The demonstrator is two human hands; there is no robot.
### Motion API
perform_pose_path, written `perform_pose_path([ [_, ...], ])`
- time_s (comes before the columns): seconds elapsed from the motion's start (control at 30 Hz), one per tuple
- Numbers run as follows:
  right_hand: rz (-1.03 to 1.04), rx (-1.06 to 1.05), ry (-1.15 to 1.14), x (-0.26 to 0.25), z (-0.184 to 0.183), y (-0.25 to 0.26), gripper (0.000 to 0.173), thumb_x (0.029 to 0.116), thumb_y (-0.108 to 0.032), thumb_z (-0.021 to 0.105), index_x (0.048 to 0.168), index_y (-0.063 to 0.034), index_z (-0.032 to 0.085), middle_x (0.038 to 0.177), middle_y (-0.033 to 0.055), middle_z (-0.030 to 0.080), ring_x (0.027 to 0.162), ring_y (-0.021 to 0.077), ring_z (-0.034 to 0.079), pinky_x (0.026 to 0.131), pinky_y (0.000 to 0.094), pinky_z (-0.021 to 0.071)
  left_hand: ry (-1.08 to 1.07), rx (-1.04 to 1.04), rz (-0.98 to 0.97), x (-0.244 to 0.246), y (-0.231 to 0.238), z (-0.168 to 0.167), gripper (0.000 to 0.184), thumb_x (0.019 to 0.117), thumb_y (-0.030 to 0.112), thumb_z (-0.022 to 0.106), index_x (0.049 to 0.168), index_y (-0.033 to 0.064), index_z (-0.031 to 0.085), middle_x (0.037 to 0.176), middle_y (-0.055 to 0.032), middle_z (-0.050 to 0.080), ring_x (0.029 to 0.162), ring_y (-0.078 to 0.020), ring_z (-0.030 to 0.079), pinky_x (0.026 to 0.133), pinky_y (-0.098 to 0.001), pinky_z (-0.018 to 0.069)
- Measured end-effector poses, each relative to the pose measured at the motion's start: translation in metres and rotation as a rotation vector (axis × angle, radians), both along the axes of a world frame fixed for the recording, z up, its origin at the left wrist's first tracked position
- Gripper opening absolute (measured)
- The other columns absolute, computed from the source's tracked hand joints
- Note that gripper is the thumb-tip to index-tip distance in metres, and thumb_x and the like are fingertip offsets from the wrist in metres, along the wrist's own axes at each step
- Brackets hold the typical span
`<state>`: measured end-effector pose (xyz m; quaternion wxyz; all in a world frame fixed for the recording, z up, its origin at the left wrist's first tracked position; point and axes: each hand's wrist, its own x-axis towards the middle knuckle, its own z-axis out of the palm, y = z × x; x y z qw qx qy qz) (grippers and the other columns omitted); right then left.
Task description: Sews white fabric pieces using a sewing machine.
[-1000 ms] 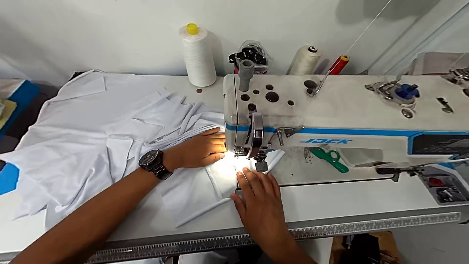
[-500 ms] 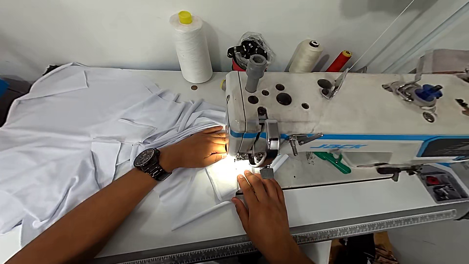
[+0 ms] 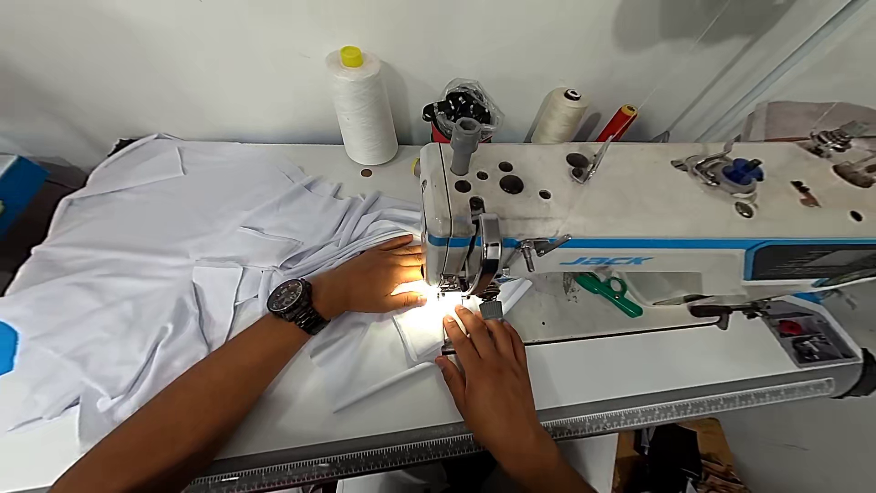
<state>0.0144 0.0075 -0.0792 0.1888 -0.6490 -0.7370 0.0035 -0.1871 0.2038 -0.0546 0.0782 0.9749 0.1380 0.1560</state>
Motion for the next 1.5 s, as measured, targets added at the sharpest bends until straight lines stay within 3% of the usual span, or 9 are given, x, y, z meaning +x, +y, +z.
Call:
perform_pose_path([
  [0.23, 0.152, -0.049, -0.030, 0.028, 0.006, 0.009, 0.058, 0.1020, -0.063, 0.041, 0.145, -0.0284, 0.059, 0.155, -0.0050, 0.050, 0.140, 0.0264, 0.046, 0.107, 0.0556, 0.0384, 0.117, 0.010, 0.098, -0.002, -0.014, 0.001, 0.062, 0.1009, 0.060, 0.040, 0.118, 0.0094, 0.072, 0.137, -0.0079, 0.066, 0.142, -0.0226, 0.050, 0.122, -0.0509, 0.0270],
  [0.43, 0.423, -0.013, -0.010, 0.076, 0.008, 0.019, 0.052, 0.1033, -0.055, 0.047, 0.143, -0.0249, 0.061, 0.154, -0.0072, 0.051, 0.136, 0.0213, 0.051, 0.103, 0.0503, 0.0446, 0.159, -0.031, 0.404, -0.018, -0.085, -0.008, 0.072, 0.1042, 0.060, 0.028, 0.156, 0.0127, 0.044, 0.164, -0.0027, 0.039, 0.155, -0.0209, 0.029, 0.124, -0.0584, 0.0199],
  [0.63, 0.366, 0.043, 0.017, 0.070, 0.014, 0.020, 0.047, 0.1024, -0.053, 0.050, 0.129, -0.0207, 0.071, 0.144, -0.0004, 0.060, 0.133, 0.0254, 0.054, 0.104, 0.0523, 0.0429, 0.179, -0.040, 0.428, -0.015, -0.090, -0.011, 0.074, 0.1048, 0.061, 0.023, 0.159, 0.0124, 0.038, 0.167, -0.0045, 0.034, 0.156, -0.0227, 0.025, 0.124, -0.0590, 0.0166],
  [0.73, 0.322, 0.160, 0.119, 0.035, 0.019, 0.009, 0.031, 0.0974, -0.039, 0.063, 0.103, -0.0122, 0.076, 0.120, 0.0081, 0.068, 0.113, 0.0292, 0.062, 0.091, 0.0493, 0.0512, 0.036, -0.070, 0.345, -0.019, -0.086, -0.001, 0.058, 0.1085, 0.043, 0.031, 0.146, 0.0047, 0.054, 0.156, -0.0121, 0.049, 0.149, -0.0289, 0.039, 0.123, -0.0555, 0.0257],
  [0.83, 0.359, 0.100, 0.251, 0.001, 0.019, -0.003, 0.029, 0.0911, -0.038, 0.072, 0.103, -0.0118, 0.073, 0.104, 0.0057, 0.069, 0.095, 0.0219, 0.068, 0.078, 0.0386, 0.0587, -0.086, -0.108, 0.181, -0.030, -0.069, 0.013, 0.033, 0.1004, 0.027, 0.051, 0.119, 0.0091, 0.072, 0.123, -0.0068, 0.069, 0.123, -0.0234, 0.060, 0.106, -0.0449, 0.0470],
  [0.9, 0.323, 0.061, 0.255, -0.010, 0.013, -0.008, 0.026, 0.0895, -0.029, 0.072, 0.106, -0.0102, 0.071, 0.101, 0.0059, 0.069, 0.090, 0.0215, 0.068, 0.074, 0.0367, 0.0584, -0.055, -0.167, 0.048, -0.036, -0.061, 0.016, 0.029, 0.0945, 0.034, 0.062, 0.109, 0.0150, 0.077, 0.114, -0.0012, 0.071, 0.114, -0.0196, 0.062, 0.096, -0.0419, 0.0513],
  [1.03, 0.245, 0.124, 0.251, -0.011, 0.007, -0.006, 0.015, 0.0930, -0.018, 0.064, 0.103, -0.0101, 0.071, 0.089, 0.0022, 0.068, 0.077, 0.0162, 0.067, 0.063, 0.0308, 0.0579, -0.003, -0.208, 0.031, -0.046, -0.062, 0.007, 0.050, 0.0795, 0.062, 0.073, 0.110, 0.0223, 0.076, 0.120, 0.0039, 0.067, 0.115, -0.0177, 0.058, 0.096, -0.0411, 0.0494],
  [1.17, 0.246, 0.090, 0.229, -0.010, 0.006, -0.010, 0.027, 0.0951, -0.035, 0.067, 0.108, -0.0110, 0.072, 0.096, 0.0027, 0.070, 0.083, 0.0170, 0.068, 0.068, 0.0322, 0.0588, -0.033, -0.162, 0.059, -0.048, -0.070, 0.004, 0.028, 0.0885, 0.044, 0.069, 0.107, 0.0234, 0.076, 0.121, 0.0053, 0.067, 0.114, -0.0165, 0.059, 0.093, -0.0397, 0.0503],
  [1.5, 0.162, -0.034, 0.383, -0.005, 0.017, -0.002, 0.026, 0.0972, -0.026, 0.064, 0.117, -0.0094, 0.066, 0.086, -0.0021, 0.065, 0.071, 0.0106, 0.063, 0.062, 0.0296, 0.0565, -0.143, -0.222, 0.105, -0.046, -0.072, 0.002, 0.021, 0.0991, 0.027, 0.060, 0.097, 0.0156, 0.077, 0.115, 0.0029, 0.070, 0.112, -0.0141, 0.062, 0.096, -0.0339, 0.0508],
])
